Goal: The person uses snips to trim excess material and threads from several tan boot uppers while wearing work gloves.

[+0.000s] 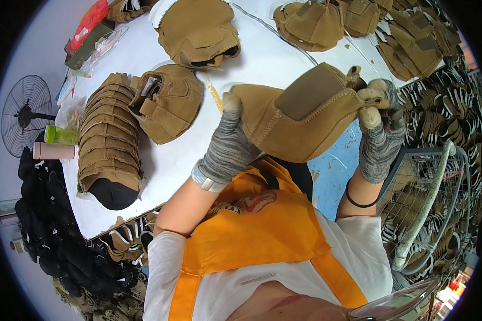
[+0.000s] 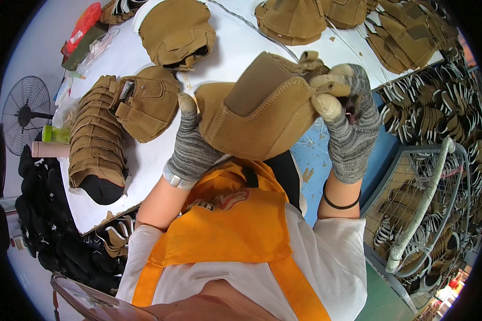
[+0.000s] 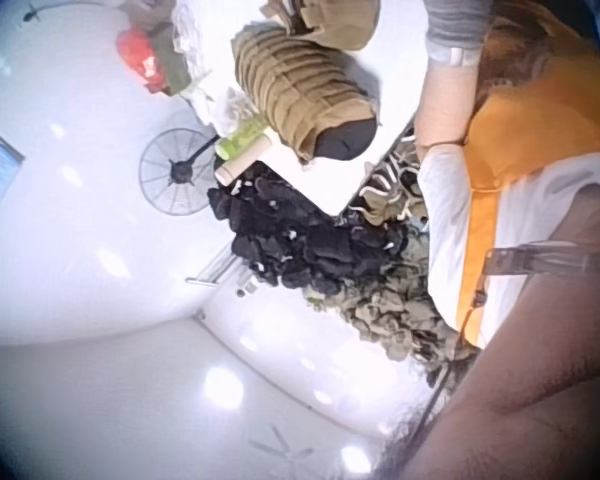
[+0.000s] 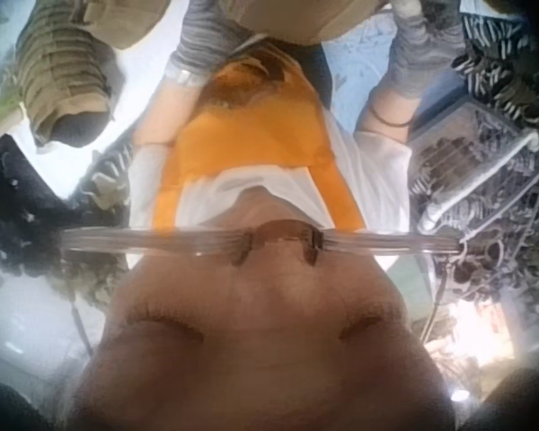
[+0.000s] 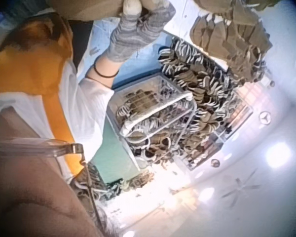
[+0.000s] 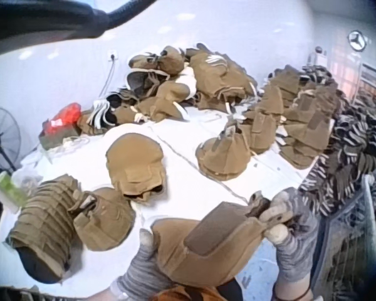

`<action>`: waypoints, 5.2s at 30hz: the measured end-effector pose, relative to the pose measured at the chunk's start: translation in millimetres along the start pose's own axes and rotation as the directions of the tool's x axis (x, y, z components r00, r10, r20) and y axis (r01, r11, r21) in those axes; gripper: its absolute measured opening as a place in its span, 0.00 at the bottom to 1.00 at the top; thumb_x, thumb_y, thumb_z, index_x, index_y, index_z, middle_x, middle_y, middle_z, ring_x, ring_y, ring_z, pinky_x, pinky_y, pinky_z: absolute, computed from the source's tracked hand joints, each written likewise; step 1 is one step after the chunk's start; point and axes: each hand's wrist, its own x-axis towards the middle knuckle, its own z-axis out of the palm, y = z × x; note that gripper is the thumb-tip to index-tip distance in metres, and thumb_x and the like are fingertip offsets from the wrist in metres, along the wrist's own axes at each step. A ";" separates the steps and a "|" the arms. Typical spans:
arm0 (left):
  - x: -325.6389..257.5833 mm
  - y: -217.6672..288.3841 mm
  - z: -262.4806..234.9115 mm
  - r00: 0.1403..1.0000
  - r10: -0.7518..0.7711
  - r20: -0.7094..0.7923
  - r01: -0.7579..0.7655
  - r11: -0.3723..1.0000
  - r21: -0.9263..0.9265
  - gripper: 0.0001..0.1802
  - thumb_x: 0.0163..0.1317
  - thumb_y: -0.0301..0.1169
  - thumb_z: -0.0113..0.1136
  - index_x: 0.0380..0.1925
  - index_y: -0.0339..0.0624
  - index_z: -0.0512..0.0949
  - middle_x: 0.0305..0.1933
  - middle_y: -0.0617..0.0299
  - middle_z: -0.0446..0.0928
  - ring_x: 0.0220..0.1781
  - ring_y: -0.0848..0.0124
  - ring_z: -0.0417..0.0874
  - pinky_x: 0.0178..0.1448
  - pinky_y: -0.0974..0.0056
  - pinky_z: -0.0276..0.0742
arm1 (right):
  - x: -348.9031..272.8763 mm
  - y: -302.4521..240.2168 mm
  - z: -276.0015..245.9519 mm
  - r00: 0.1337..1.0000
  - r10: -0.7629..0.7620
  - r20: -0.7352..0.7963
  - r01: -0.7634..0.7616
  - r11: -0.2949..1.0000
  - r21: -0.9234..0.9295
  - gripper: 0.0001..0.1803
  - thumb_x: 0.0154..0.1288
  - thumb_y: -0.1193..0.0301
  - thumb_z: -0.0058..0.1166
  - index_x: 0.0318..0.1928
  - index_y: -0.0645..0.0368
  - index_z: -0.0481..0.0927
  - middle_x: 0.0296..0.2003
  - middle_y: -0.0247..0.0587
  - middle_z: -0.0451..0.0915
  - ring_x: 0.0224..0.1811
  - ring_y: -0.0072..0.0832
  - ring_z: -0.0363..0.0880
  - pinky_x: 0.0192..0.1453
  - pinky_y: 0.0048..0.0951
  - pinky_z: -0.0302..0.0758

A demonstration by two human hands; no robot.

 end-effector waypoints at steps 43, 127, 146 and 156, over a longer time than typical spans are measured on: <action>48.3 -11.7 -25.6 0.985 0.100 0.140 -0.172 0.532 0.829 0.37 0.58 0.46 0.64 0.60 0.37 0.63 0.56 0.59 0.71 0.59 0.69 0.69 0.62 0.66 0.67 | -12.6 4.9 14.4 0.947 0.046 -0.319 -0.050 0.999 -0.006 0.34 0.52 0.71 0.69 0.58 0.66 0.69 0.52 0.47 0.76 0.53 0.32 0.76 0.59 0.34 0.75; 100.2 86.7 -48.6 0.770 0.557 -0.312 -0.554 0.825 0.106 0.36 0.62 0.51 0.55 0.59 0.37 0.59 0.62 0.49 0.65 0.63 0.55 0.69 0.69 0.51 0.64 | -33.2 10.7 4.8 0.909 -0.115 -0.400 0.066 0.989 -0.135 0.34 0.46 0.59 0.74 0.49 0.62 0.72 0.46 0.43 0.76 0.47 0.30 0.77 0.55 0.32 0.73; 45.2 3.5 22.3 0.964 0.267 0.012 -0.235 0.825 0.514 0.51 0.58 0.69 0.42 0.66 0.34 0.56 0.67 0.46 0.60 0.68 0.59 0.63 0.71 0.58 0.57 | -20.0 9.5 23.3 0.815 0.346 -0.464 -0.221 0.927 0.303 0.34 0.47 0.63 0.73 0.51 0.61 0.70 0.44 0.36 0.76 0.41 0.23 0.77 0.50 0.25 0.75; 12.6 -4.2 -5.5 0.940 0.341 0.008 -0.207 0.553 0.807 0.33 0.64 0.52 0.54 0.57 0.36 0.67 0.56 0.56 0.71 0.57 0.68 0.70 0.64 0.63 0.64 | -17.7 11.4 45.4 0.894 0.303 -0.330 -0.223 0.940 0.259 0.32 0.52 0.65 0.68 0.55 0.61 0.68 0.47 0.40 0.75 0.50 0.28 0.75 0.55 0.29 0.75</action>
